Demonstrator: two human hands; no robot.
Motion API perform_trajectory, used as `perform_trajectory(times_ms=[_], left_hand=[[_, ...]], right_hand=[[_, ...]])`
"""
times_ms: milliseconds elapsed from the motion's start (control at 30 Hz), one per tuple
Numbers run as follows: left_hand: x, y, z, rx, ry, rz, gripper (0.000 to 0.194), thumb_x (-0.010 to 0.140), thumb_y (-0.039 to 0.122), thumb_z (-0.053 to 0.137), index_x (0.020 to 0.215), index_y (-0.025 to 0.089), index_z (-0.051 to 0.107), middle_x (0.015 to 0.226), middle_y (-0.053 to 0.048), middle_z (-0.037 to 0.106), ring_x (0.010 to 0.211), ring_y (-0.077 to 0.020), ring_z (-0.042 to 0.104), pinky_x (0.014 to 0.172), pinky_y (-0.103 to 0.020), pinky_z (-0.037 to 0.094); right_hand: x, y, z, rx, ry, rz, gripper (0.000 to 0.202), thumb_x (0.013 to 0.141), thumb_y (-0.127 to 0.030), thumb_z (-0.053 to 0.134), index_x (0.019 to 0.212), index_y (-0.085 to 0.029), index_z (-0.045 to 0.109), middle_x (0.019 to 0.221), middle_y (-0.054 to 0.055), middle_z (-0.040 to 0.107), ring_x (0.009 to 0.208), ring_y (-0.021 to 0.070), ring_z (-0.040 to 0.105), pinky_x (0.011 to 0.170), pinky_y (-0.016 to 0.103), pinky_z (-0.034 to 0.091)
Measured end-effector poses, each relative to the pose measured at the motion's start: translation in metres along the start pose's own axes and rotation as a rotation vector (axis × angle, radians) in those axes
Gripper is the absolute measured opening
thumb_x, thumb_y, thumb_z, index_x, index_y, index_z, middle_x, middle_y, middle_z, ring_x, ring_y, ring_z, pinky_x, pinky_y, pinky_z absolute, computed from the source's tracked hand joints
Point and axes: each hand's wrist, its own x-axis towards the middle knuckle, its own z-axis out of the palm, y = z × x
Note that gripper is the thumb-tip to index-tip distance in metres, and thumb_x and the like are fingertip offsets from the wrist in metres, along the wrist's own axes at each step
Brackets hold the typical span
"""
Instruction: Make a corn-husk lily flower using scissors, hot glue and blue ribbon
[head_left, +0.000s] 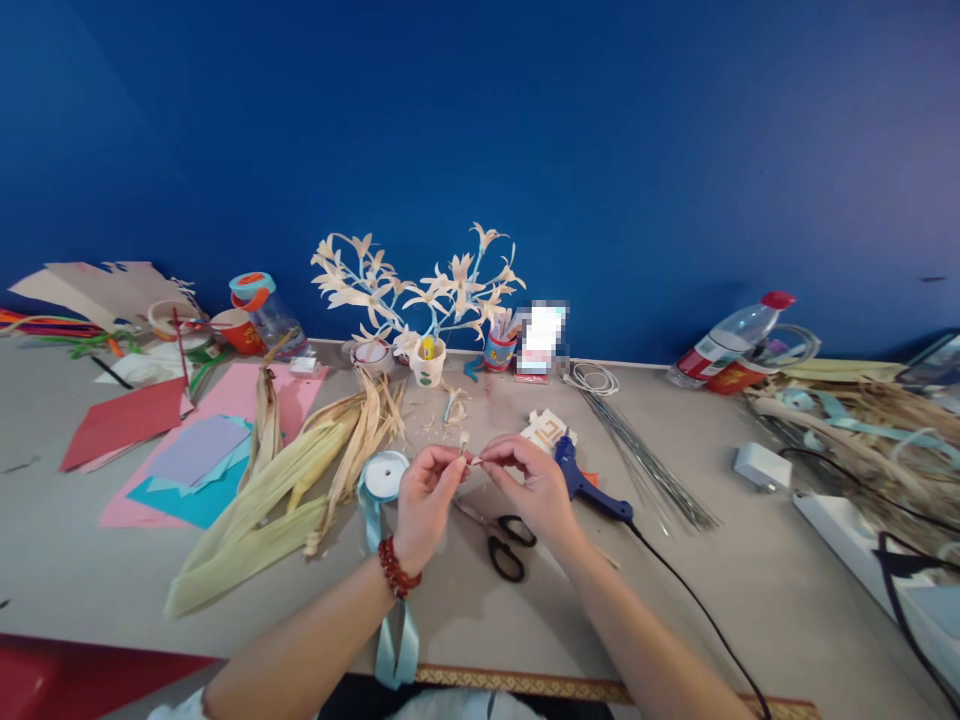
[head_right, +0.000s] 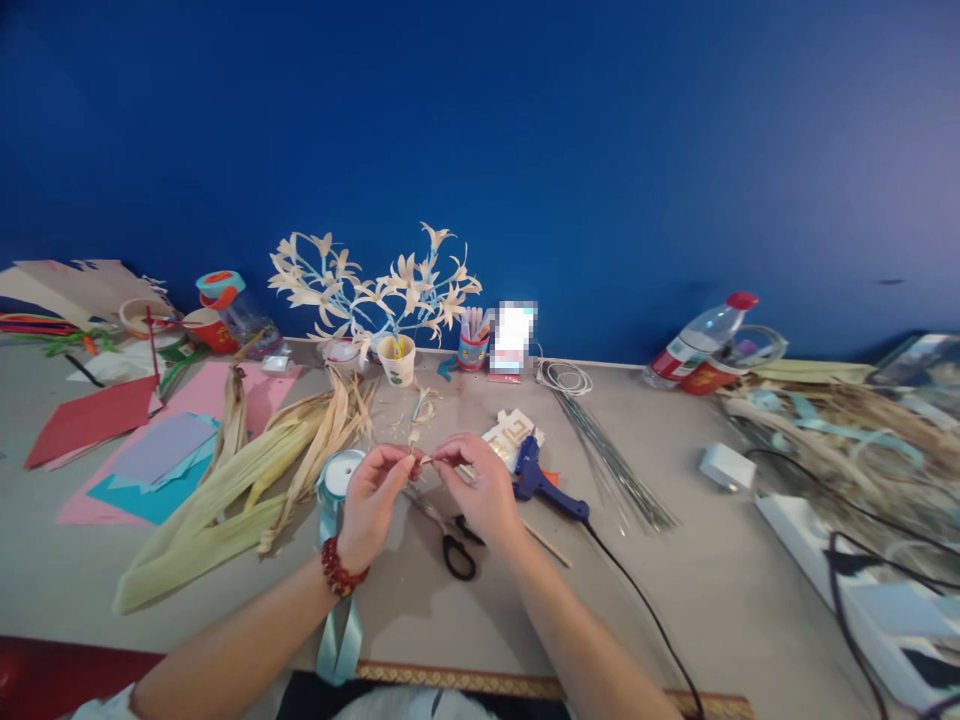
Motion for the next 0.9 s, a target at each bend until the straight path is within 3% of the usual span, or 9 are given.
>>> perform_trajectory(times_ms=[100, 267, 367, 500, 633, 900], left_hand=[[0.001, -0.001, -0.001, -0.010, -0.010, 0.001, 0.016, 0.080, 0.031, 0.068, 0.078, 0.017, 0.062, 0.077, -0.003, 0.069, 0.071, -0.0128, 0.061, 0.070, -0.025, 0.047], [0.000, -0.001, -0.001, -0.010, -0.027, 0.019, 0.013, 0.081, 0.029, 0.067, 0.078, 0.017, 0.062, 0.080, -0.003, 0.070, 0.071, -0.0123, 0.060, 0.071, -0.025, 0.047], [0.000, 0.000, -0.001, 0.059, -0.024, 0.051, 0.013, 0.082, 0.029, 0.065, 0.079, 0.017, 0.062, 0.082, -0.004, 0.070, 0.072, -0.0133, 0.060, 0.070, -0.025, 0.047], [-0.001, -0.001, -0.002, 0.237, -0.027, 0.091, 0.013, 0.082, 0.030, 0.064, 0.078, 0.017, 0.065, 0.077, -0.005, 0.069, 0.071, -0.0153, 0.061, 0.067, -0.025, 0.046], [-0.003, -0.002, -0.002, 0.296, -0.039, 0.089, 0.011, 0.080, 0.028, 0.065, 0.077, 0.017, 0.066, 0.076, -0.004, 0.069, 0.070, -0.0158, 0.061, 0.066, -0.025, 0.046], [-0.004, -0.002, -0.001, 0.374, -0.082, 0.154, 0.009, 0.081, 0.025, 0.062, 0.077, 0.018, 0.065, 0.073, -0.003, 0.068, 0.070, -0.0160, 0.061, 0.067, -0.025, 0.047]], right_hand=[[0.001, -0.001, -0.003, -0.094, -0.023, -0.027, 0.005, 0.083, -0.020, 0.063, 0.082, -0.023, 0.067, 0.080, 0.003, 0.067, 0.074, 0.0189, 0.062, 0.070, 0.031, 0.050], [0.004, -0.004, -0.010, -0.122, -0.107, 0.089, 0.005, 0.080, -0.023, 0.065, 0.084, -0.023, 0.069, 0.075, 0.001, 0.070, 0.070, 0.0189, 0.065, 0.068, 0.031, 0.049], [0.004, -0.004, -0.011, 0.010, -0.099, 0.166, 0.008, 0.078, -0.027, 0.068, 0.084, -0.022, 0.071, 0.077, 0.003, 0.072, 0.070, 0.0196, 0.066, 0.068, 0.031, 0.051], [0.002, -0.005, -0.008, 0.292, 0.014, 0.237, 0.014, 0.075, -0.033, 0.073, 0.079, -0.020, 0.069, 0.077, 0.005, 0.071, 0.071, 0.0195, 0.064, 0.066, 0.031, 0.052], [0.000, -0.008, -0.003, 0.363, 0.107, 0.145, 0.013, 0.076, -0.033, 0.073, 0.076, -0.021, 0.066, 0.082, 0.005, 0.067, 0.079, 0.0202, 0.061, 0.071, 0.032, 0.051], [-0.005, -0.009, 0.002, 0.194, 0.131, -0.024, 0.004, 0.083, -0.025, 0.066, 0.079, -0.024, 0.065, 0.082, 0.005, 0.064, 0.082, 0.0220, 0.062, 0.079, 0.037, 0.049]])
